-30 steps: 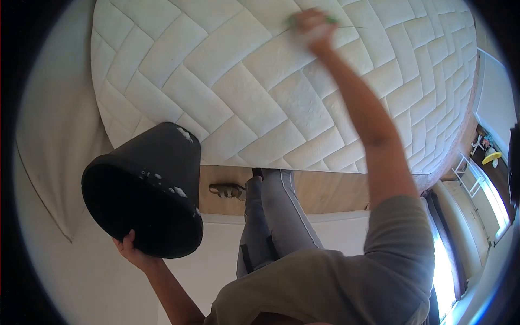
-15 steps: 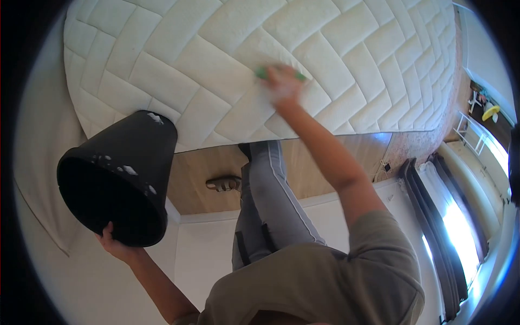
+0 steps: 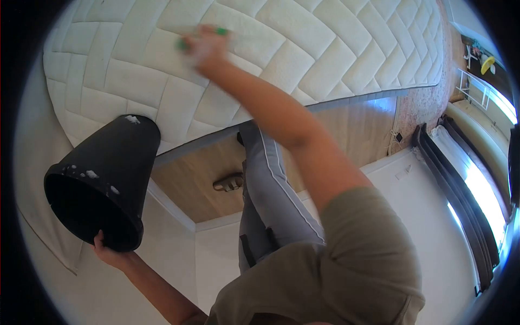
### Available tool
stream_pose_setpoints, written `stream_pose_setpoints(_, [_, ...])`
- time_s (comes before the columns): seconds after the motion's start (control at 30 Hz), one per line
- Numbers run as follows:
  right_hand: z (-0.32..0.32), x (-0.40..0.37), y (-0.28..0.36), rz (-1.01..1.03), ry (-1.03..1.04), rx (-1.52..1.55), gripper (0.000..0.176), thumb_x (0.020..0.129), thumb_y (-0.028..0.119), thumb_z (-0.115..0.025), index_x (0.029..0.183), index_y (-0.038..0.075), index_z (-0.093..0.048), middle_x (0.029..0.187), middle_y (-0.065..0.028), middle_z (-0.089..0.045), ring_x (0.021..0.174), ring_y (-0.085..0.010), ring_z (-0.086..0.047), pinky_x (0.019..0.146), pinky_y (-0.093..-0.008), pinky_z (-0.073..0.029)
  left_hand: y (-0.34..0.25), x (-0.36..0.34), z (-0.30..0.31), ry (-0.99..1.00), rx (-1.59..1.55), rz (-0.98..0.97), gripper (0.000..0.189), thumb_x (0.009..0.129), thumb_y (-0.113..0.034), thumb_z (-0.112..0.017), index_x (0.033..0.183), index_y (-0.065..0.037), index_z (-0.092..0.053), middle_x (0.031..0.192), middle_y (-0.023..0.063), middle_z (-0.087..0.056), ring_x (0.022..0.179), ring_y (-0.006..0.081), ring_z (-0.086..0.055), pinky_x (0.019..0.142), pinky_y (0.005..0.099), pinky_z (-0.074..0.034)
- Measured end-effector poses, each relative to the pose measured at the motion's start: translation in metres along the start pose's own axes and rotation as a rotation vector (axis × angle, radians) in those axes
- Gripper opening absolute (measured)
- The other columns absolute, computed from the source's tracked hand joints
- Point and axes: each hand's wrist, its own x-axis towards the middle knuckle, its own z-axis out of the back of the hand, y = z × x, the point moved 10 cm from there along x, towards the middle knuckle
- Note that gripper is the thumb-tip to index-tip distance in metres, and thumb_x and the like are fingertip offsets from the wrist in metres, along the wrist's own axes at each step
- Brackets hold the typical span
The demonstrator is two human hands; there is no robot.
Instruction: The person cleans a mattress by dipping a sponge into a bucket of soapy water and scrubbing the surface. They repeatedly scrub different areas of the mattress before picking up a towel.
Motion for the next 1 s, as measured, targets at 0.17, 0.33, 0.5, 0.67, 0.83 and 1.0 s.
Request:
stream_pose_setpoints(0.17, [0.164, -0.161, -0.287, -0.294, -0.061, -0.225, 0.011, 0.075, 0.029, -0.062, 0.079, 0.019, -0.066, 0.064, 0.0006, -0.061, 0.07, -0.023, -0.058, 0.068, -0.0414, -0.046, 0.004, 0.005, 0.003, 0.002, 0.0, -0.035, 0.041, 0.073, -0.003, -0.052, 0.114, 0.002, -0.047, 0.113, 0.0158, -0.053, 0.101, 0.032, -0.054, 0.089, 0.0412, -0.046])
stream_pose_setpoints(0.33, [0.089, -0.153, -0.22, -0.619, 0.214, -0.01, 0.029, 0.08, 0.036, -0.055, 0.099, 0.015, -0.058, 0.098, -0.0084, -0.057, 0.091, -0.0211, -0.053, 0.078, -0.0372, -0.042, 0.008, -0.005, 0.0, -0.018, -0.061, -0.056, 0.038, 0.072, -0.003, -0.053, 0.11, 0.001, -0.048, 0.111, 0.0147, -0.053, 0.099, 0.0316, -0.055, 0.087, 0.0427, -0.047])
stream_pose_setpoints(0.5, [0.015, -0.143, 0.065, 0.167, 0.283, 0.077, 0.021, 0.069, 0.035, -0.059, 0.082, 0.019, -0.058, 0.092, -0.0034, -0.055, 0.092, -0.0219, -0.053, 0.082, -0.0482, -0.036, 0.002, 0.003, -0.002, 0.052, -0.044, -0.116, 0.038, 0.071, -0.001, -0.053, 0.109, 0.0, -0.048, 0.11, 0.0145, -0.053, 0.099, 0.0314, -0.055, 0.086, 0.0428, -0.049])
stream_pose_setpoints(0.67, [0.074, -0.17, -0.136, -0.047, 0.15, 0.138, 0.027, 0.056, 0.03, -0.071, 0.08, 0.022, -0.067, 0.086, -0.0024, -0.062, 0.084, -0.0225, -0.059, 0.072, -0.0404, -0.047, 0.017, 0.021, 0.014, 0.058, -0.025, -0.045, 0.04, 0.071, 0.0, -0.054, 0.11, 0.0, -0.048, 0.109, 0.0143, -0.053, 0.098, 0.0308, -0.055, 0.085, 0.0414, -0.049])
stream_pose_setpoints(0.83, [0.141, -0.222, -0.296, -1.06, 0.247, 0.102, 0.05, 0.062, 0.053, -0.066, 0.094, 0.015, -0.065, 0.092, -0.0061, -0.064, 0.09, -0.0261, -0.06, 0.074, -0.0415, -0.045, 0.011, 0.009, 0.005, 0.008, -0.044, -0.07, 0.039, 0.071, -0.001, -0.051, 0.111, 0.0, -0.048, 0.109, 0.0144, -0.054, 0.099, 0.0306, -0.055, 0.085, 0.0416, -0.05])
stream_pose_setpoints(1.0, [0.09, -0.2, -0.112, -0.328, 0.454, 0.169, 0.053, 0.063, 0.054, -0.065, 0.095, 0.012, -0.064, 0.1, -0.0096, -0.062, 0.096, -0.0285, -0.057, 0.08, -0.0393, -0.045, 0.012, 0.01, 0.001, 0.088, -0.035, -0.085, 0.04, 0.072, -0.002, -0.051, 0.111, -0.001, -0.048, 0.111, 0.0146, -0.053, 0.1, 0.0307, -0.055, 0.085, 0.0427, -0.049])
